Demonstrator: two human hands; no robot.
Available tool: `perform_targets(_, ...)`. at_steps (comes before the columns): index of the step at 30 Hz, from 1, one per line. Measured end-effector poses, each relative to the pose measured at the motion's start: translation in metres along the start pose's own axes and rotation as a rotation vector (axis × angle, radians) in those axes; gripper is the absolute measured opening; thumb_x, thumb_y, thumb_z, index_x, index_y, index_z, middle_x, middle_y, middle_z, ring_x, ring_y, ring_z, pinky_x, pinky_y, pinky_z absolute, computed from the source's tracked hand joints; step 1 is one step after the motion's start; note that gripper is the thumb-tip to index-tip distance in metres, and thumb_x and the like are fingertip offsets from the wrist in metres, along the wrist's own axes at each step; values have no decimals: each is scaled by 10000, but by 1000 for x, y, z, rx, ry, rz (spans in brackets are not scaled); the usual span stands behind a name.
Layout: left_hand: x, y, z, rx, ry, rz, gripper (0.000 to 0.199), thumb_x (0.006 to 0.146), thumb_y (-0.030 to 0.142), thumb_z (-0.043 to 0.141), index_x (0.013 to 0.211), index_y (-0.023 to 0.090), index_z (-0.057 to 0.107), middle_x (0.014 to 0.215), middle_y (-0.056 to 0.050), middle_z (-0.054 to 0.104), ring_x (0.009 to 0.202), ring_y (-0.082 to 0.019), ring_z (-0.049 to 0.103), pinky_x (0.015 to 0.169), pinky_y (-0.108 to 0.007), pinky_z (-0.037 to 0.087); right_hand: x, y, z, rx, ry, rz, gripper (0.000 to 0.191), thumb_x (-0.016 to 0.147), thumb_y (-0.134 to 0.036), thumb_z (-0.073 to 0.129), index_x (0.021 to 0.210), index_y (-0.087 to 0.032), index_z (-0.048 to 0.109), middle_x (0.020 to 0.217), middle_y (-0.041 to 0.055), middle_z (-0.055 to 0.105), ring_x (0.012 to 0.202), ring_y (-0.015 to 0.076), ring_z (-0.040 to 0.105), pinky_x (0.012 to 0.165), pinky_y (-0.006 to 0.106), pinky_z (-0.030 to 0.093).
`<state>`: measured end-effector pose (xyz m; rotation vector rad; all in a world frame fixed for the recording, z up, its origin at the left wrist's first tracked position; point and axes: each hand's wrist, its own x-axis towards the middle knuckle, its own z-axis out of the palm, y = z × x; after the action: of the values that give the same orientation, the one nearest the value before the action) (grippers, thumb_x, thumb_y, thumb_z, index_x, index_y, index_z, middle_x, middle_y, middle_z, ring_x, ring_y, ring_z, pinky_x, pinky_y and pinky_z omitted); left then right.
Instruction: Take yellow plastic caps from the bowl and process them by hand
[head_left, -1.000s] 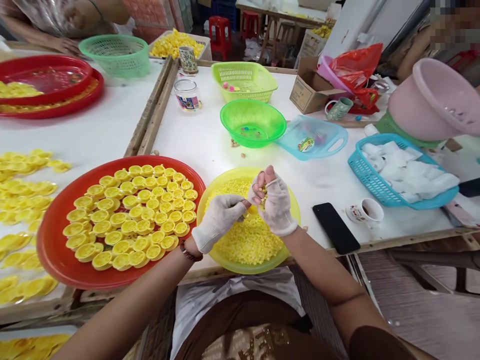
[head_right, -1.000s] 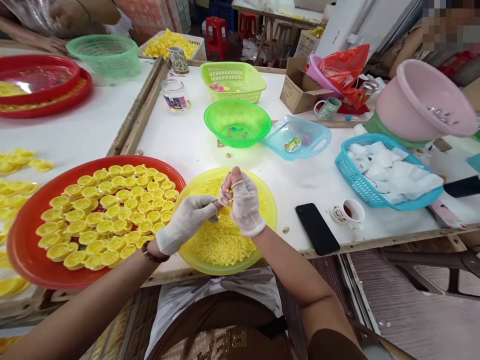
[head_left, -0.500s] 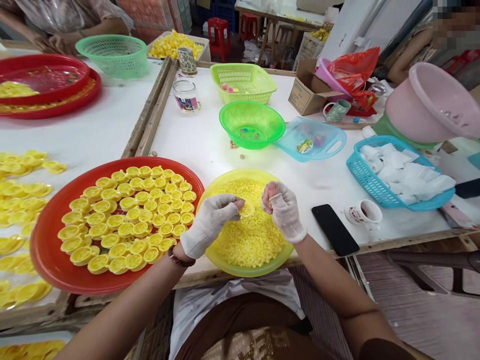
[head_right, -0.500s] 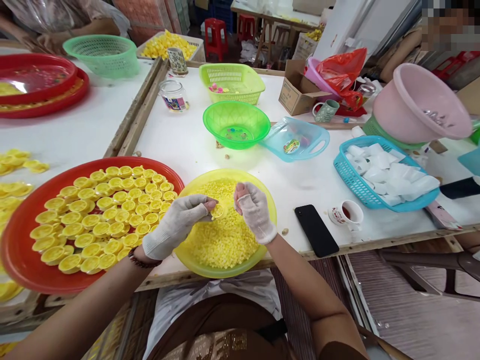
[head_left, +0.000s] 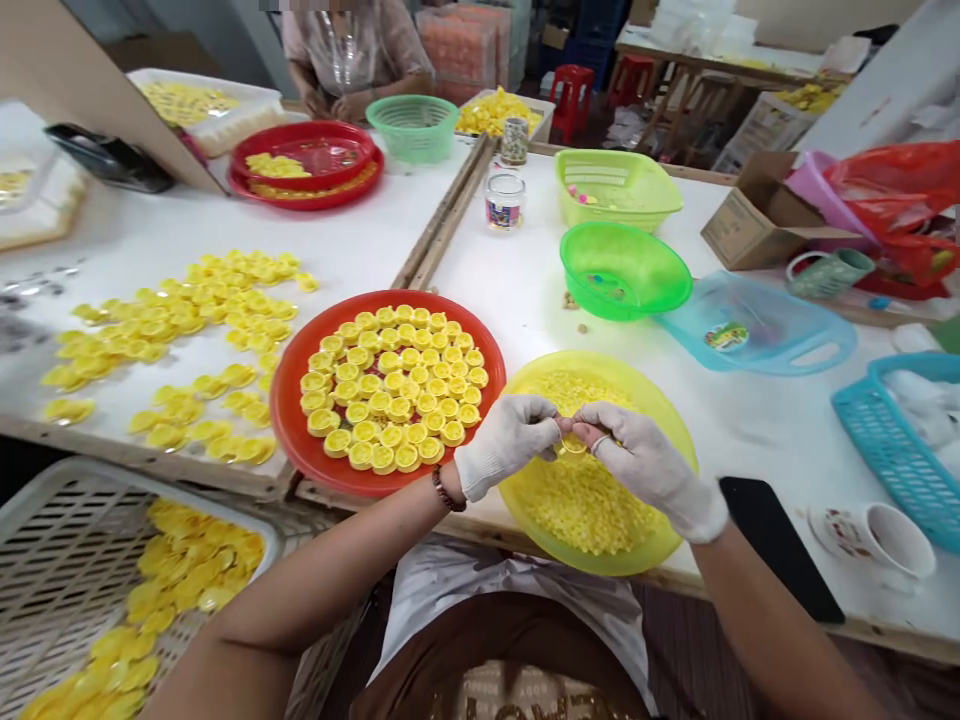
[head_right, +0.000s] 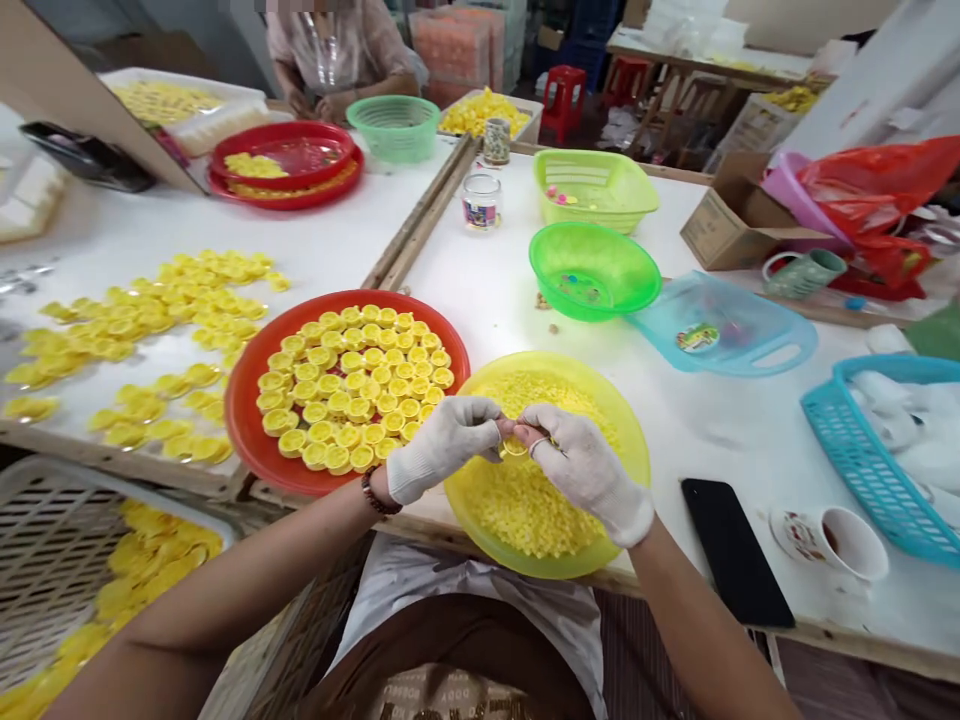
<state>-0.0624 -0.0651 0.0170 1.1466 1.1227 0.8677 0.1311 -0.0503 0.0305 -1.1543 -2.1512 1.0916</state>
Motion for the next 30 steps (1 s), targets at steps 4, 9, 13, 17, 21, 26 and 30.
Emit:
perform_targets(4, -13, -9, -27, 47, 60, -9, 277, 807, 396, 681, 769, 125, 641, 666, -19, 630, 599, -115, 626, 591, -220, 521, 22, -11, 9, -125, -168, -89, 205, 987, -210, 461, 947, -198, 662, 816, 7, 665, 721, 143, 589, 694, 300, 463)
perform_targets(9, -36, -7, -70, 321, 190, 104, 285, 889, 353, 586, 699, 143, 619, 639, -15, 627, 601, -111, 573, 585, -222, 454, 43, -19, 3, -608, -192, -209, 210, 945, -165, 510, 1023, -203, 701, 975, 63, 710, 889, 203, 630, 849, 366, 484)
perform_targets(13, -52, 4, -134, 638, 506, 163, 249, 905, 314, 558, 732, 156, 641, 657, -21, 631, 628, -136, 564, 631, -270, 442, 80, -38, 16, -882, -171, -323, 178, 953, -190, 529, 1020, -190, 694, 1011, 94, 663, 938, 229, 578, 855, 375, 459)
perform_targets(17, -56, -2, -205, 976, 817, 189, 215, 895, 307, 567, 783, 156, 672, 874, -90, 687, 842, -218, 625, 797, -342, 486, 138, -63, 82, -929, -298, -494, 363, 915, -49, 459, 1178, -209, 653, 1088, 101, 625, 954, 221, 545, 841, 359, 439)
perform_targets(21, -52, -18, -240, 1120, 874, 107, 211, 884, 298, 571, 832, 145, 706, 1061, -137, 680, 1007, -274, 631, 909, -374, 497, 189, -73, 148, -1061, -388, -511, 526, 947, -84, 424, 1407, -319, 527, 1250, 142, 578, 1048, 272, 547, 827, 415, 450)
perform_targets(26, -46, -27, -238, 1165, 824, 54, 242, 902, 306, 555, 850, 148, 730, 1097, -120, 675, 1009, -266, 622, 925, -378, 489, 214, -67, 171, -1126, -412, -519, 468, 1002, -162, 379, 1416, -323, 528, 1270, 160, 573, 1127, 310, 544, 869, 463, 444)
perform_targets(30, -36, -24, -233, 1223, 771, -28, 243, 913, 304, 545, 883, 166, 743, 1153, -108, 661, 1060, -284, 592, 959, -420, 451, 220, -59, 166, -1138, -396, -515, 478, 1008, -167, 367, 1435, -329, 509, 1257, 154, 569, 1124, 310, 548, 888, 469, 424)
